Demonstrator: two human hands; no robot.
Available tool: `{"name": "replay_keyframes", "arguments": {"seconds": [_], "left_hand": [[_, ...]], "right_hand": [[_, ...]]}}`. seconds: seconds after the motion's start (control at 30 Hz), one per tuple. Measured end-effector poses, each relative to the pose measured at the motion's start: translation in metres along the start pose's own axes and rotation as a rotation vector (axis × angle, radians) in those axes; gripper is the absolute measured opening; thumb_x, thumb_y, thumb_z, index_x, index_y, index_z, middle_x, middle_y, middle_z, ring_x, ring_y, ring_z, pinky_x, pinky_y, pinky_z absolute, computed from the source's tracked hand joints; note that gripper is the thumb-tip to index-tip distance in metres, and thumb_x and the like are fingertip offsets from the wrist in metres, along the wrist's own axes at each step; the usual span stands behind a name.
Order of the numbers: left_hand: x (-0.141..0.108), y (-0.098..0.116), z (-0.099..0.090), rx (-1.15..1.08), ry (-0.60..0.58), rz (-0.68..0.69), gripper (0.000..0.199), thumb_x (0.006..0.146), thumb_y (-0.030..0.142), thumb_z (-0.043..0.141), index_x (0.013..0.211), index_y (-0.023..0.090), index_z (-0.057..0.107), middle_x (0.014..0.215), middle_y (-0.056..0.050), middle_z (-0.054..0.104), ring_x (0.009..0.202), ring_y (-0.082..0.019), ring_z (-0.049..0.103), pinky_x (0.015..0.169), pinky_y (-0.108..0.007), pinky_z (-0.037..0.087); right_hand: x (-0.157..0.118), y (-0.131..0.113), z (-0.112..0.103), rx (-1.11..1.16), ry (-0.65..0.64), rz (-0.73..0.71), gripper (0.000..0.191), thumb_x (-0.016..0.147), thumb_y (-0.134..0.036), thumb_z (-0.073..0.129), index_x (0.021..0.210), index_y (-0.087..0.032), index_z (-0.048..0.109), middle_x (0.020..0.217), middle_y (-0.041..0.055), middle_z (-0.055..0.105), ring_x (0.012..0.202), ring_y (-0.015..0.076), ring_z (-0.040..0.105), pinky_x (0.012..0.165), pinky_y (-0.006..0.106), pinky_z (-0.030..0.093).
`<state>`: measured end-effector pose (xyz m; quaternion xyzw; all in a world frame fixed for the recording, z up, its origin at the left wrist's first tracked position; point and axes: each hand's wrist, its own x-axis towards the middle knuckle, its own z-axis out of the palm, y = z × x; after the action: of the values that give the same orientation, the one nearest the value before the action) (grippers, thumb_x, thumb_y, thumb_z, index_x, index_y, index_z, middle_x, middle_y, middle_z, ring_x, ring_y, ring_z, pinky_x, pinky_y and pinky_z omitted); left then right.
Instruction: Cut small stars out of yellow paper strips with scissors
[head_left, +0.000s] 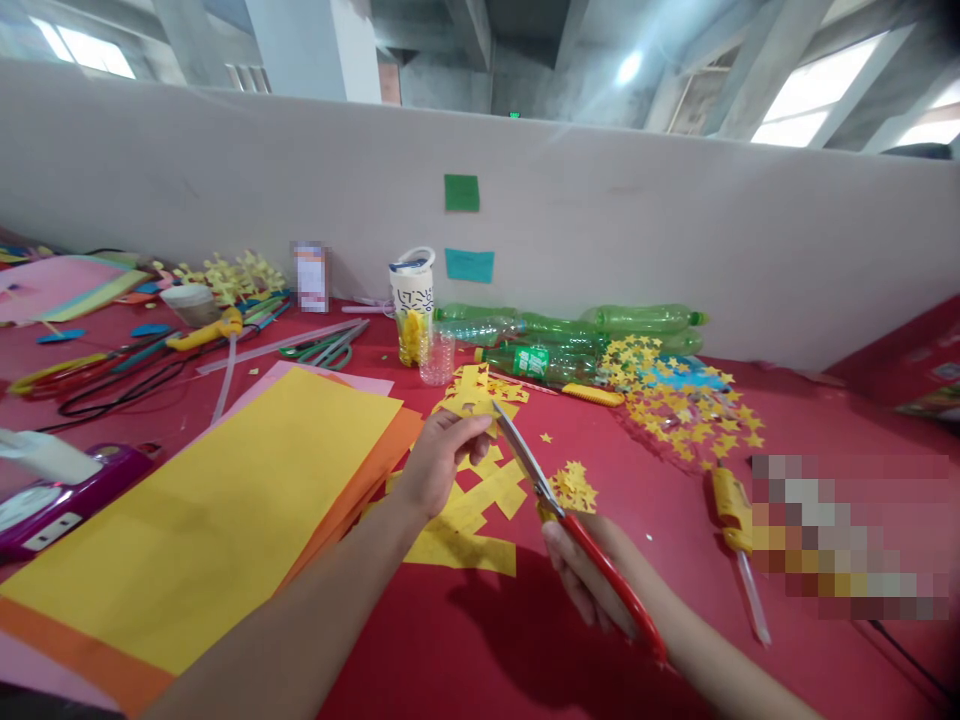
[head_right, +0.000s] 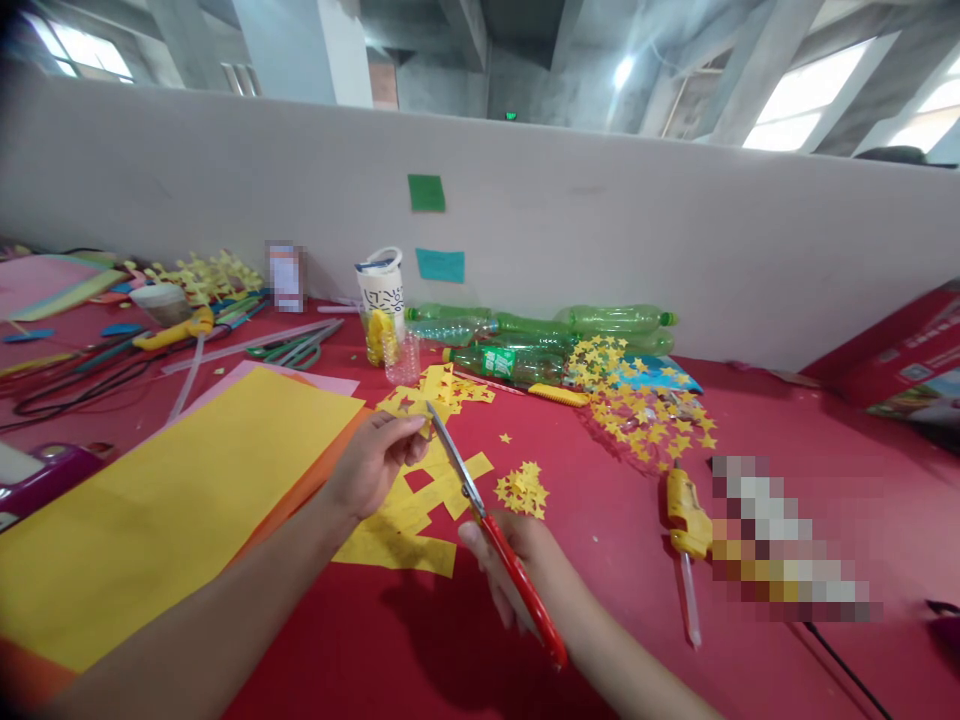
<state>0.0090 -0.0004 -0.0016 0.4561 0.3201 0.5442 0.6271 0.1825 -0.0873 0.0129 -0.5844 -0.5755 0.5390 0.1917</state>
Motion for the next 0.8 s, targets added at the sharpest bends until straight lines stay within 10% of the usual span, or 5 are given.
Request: {"name": "replay_keyframes", "arguments": {"seconds": [0.8], "left_hand": [[0.000, 0.010, 0.003, 0.156, 0.004, 0.150, 0.015, 0.082, 0.025, 0.047, 0.071, 0.017, 0.050, 0.055, 0.003, 0.051, 0.050, -0.007, 0.044, 0.050, -0.020, 0.035]], "right_hand": [[0.006, 0.010, -0.002, -0.030, 0.041, -0.043, 0.045, 0.079, -0.060, 0.040, 0.062, -0.019, 0.042, 0.032, -0.0079, 0.041, 0.025, 0.0043, 0.034, 0.027, 0.013, 0.023]]}}
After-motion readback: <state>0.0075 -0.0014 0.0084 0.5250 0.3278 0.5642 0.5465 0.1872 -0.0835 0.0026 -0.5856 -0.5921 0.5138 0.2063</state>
